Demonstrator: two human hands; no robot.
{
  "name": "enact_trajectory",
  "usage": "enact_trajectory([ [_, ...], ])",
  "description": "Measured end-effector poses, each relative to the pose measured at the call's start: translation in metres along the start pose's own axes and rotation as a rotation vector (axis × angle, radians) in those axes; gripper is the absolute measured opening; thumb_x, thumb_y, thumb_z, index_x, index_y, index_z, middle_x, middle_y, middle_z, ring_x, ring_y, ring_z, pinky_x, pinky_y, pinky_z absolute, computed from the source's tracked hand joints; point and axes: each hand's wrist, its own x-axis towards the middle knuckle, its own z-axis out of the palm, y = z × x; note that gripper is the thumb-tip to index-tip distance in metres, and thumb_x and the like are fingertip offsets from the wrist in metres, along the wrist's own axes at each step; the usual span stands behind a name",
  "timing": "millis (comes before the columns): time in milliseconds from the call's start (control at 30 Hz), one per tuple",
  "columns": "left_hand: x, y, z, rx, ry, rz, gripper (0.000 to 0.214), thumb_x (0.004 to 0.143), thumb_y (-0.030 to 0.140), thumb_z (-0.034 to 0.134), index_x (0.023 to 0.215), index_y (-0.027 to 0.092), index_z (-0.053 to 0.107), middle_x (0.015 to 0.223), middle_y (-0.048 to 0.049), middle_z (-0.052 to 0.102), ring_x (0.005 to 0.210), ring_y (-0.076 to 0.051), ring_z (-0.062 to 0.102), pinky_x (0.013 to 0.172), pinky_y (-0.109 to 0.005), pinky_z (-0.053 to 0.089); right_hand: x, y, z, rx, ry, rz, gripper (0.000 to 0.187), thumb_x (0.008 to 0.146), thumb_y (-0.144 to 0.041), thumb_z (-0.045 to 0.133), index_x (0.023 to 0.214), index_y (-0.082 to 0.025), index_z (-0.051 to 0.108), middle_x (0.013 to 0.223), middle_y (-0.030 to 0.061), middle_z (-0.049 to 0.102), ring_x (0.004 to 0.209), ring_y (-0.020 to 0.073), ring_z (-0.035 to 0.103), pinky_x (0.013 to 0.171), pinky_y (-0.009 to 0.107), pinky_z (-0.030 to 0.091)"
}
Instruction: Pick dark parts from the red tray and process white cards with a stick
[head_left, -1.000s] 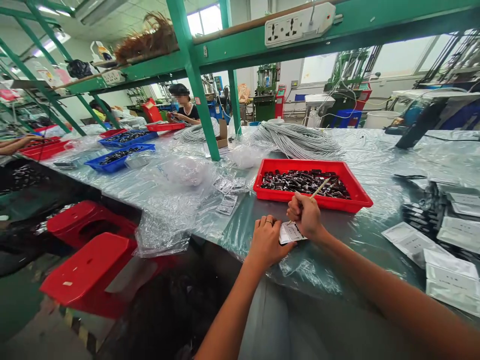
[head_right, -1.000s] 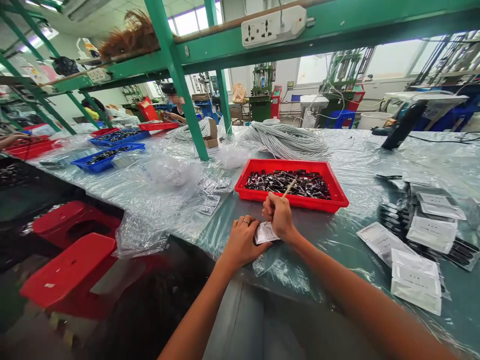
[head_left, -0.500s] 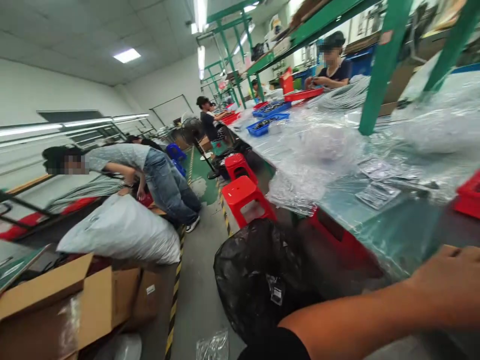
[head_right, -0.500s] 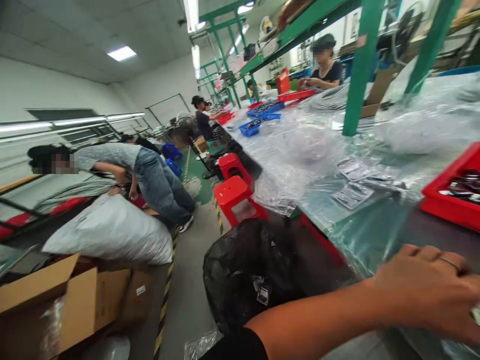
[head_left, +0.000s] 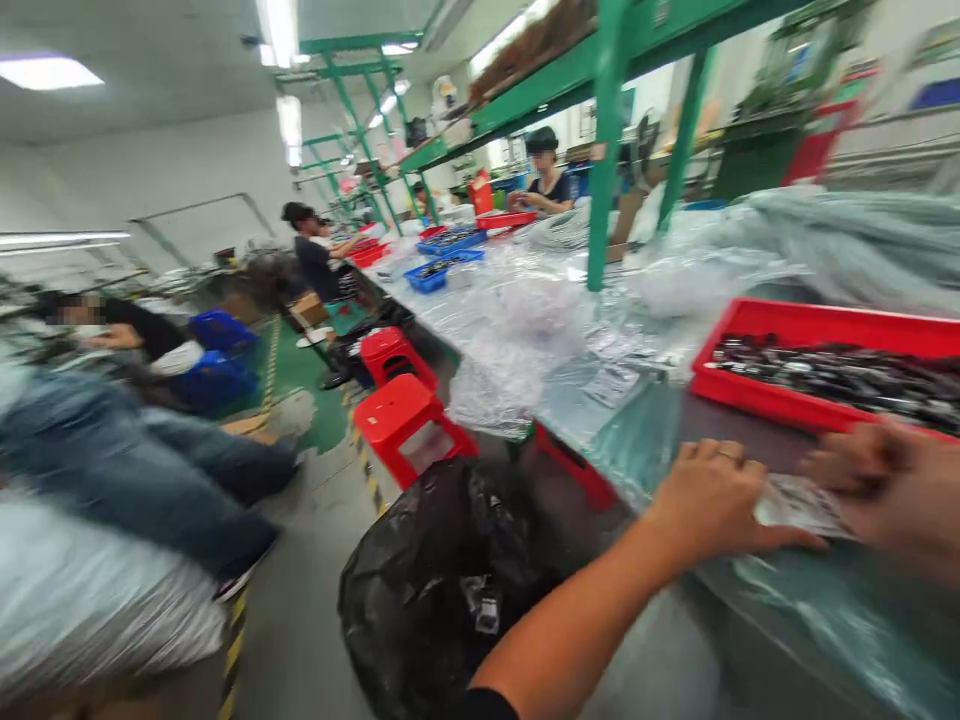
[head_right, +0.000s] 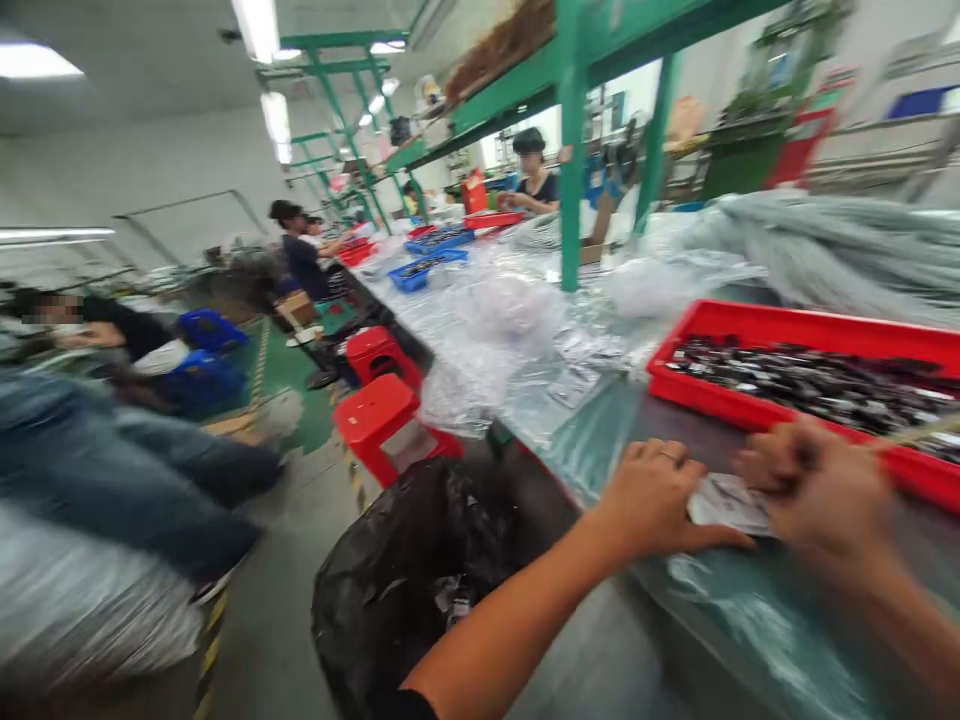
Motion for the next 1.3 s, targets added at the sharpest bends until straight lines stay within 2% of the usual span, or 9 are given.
enact_trajectory([
  [133, 0.007, -0.009, 0.011, -0.075, -0.009, 0.001, 0.066, 0.081, 0.076, 0.056, 0.107, 0.016, 0.066, 0.104, -0.0124, 0.063, 0.103, -0.029, 0.059, 0.090, -0.044, 0.048, -0.005, -0.043, -0.016, 0.819, 0.115, 0.311, 0.056, 0.084, -0.066, 0.046, 0.049, -0.026, 0.028, 0.047, -0.0043, 0.022, 0.037, 0.0102, 0.023, 0.040, 0.030, 0.023],
  [200, 0.010, -0.011, 0.013, -0.070, 0.003, -0.028, 0.063, 0.081, 0.073, 0.059, 0.107, 0.016, 0.065, 0.105, -0.0121, 0.063, 0.104, -0.030, 0.059, 0.089, -0.044, 0.048, -0.002, -0.058, -0.014, 0.962, 0.030, 0.350, 0.055, 0.081, -0.059, 0.057, 0.047, -0.024, 0.031, 0.044, -0.0069, 0.022, 0.036, 0.0069, 0.018, 0.038, 0.025, 0.017],
  [300, 0.010, -0.012, 0.013, -0.067, 0.008, -0.044, 0.060, 0.080, 0.071, 0.061, 0.105, 0.017, 0.065, 0.106, -0.0110, 0.062, 0.101, -0.029, 0.059, 0.090, -0.043, 0.047, 0.000, -0.066, -0.018, 1.032, -0.141, 0.382, 0.050, 0.081, -0.049, 0.059, 0.045, -0.022, 0.036, 0.040, -0.0086, 0.021, 0.034, 0.0050, 0.016, 0.036, 0.022, 0.012],
  [500, 0.007, -0.010, 0.013, -0.076, 0.040, -0.036, 0.062, 0.080, 0.070, 0.062, 0.111, 0.017, 0.064, 0.104, -0.0107, 0.063, 0.100, -0.030, 0.059, 0.092, -0.044, 0.045, 0.006, -0.066, -0.029, 1.056, -0.313, 0.470, 0.046, 0.080, -0.040, 0.057, 0.044, -0.022, 0.036, 0.039, -0.0104, 0.019, 0.034, 0.0036, 0.011, 0.034, 0.020, 0.010],
  [733, 0.010, -0.009, 0.015, -0.127, 0.034, -0.050, 0.058, 0.082, 0.066, 0.063, 0.108, 0.015, 0.064, 0.103, -0.0119, 0.063, 0.100, -0.031, 0.060, 0.093, -0.045, 0.045, 0.000, -0.070, -0.029, 1.010, -0.367, 0.436, 0.047, 0.082, -0.042, 0.058, 0.045, -0.022, 0.036, 0.040, -0.0102, 0.019, 0.035, 0.0038, 0.012, 0.036, 0.021, 0.009],
  [833, 0.009, -0.012, 0.011, -0.152, 0.013, -0.011, 0.061, 0.080, 0.068, 0.065, 0.110, 0.014, 0.064, 0.106, -0.0126, 0.062, 0.104, -0.031, 0.059, 0.094, -0.045, 0.045, 0.003, -0.071, -0.034, 1.052, -0.259, 0.390, 0.048, 0.081, -0.043, 0.061, 0.045, -0.021, 0.038, 0.041, -0.0101, 0.020, 0.035, 0.0039, 0.012, 0.037, 0.022, 0.010],
  [933, 0.006, -0.020, 0.005, -0.189, 0.013, -0.007, 0.071, 0.075, 0.068, 0.070, 0.120, 0.014, 0.061, 0.116, -0.0146, 0.061, 0.111, -0.033, 0.057, 0.097, -0.047, 0.044, 0.007, -0.073, -0.033, 1.151, -0.002, 0.272, 0.051, 0.084, -0.046, 0.061, 0.046, -0.021, 0.037, 0.043, -0.0092, 0.021, 0.036, 0.0043, 0.014, 0.038, 0.023, 0.014],
  [1000, 0.002, -0.025, 0.003, -0.191, 0.020, -0.036, 0.065, 0.076, 0.061, 0.073, 0.120, 0.014, 0.061, 0.116, -0.0140, 0.061, 0.111, -0.033, 0.057, 0.097, -0.047, 0.044, 0.009, -0.073, -0.025, 1.191, 0.121, 0.224, 0.053, 0.084, -0.049, 0.060, 0.046, -0.021, 0.036, 0.044, -0.0085, 0.022, 0.036, 0.0047, 0.017, 0.040, 0.023, 0.016],
  [1300, 0.001, -0.027, 0.005, -0.214, 0.038, -0.018, 0.048, 0.078, 0.055, 0.074, 0.106, 0.018, 0.064, 0.103, -0.0095, 0.063, 0.103, -0.030, 0.059, 0.094, -0.046, 0.045, 0.010, -0.072, 0.011, 1.161, 0.272, 0.233, 0.054, 0.081, -0.052, 0.063, 0.046, -0.021, 0.036, 0.043, -0.0080, 0.025, 0.037, 0.0052, 0.018, 0.039, 0.024, 0.015],
])
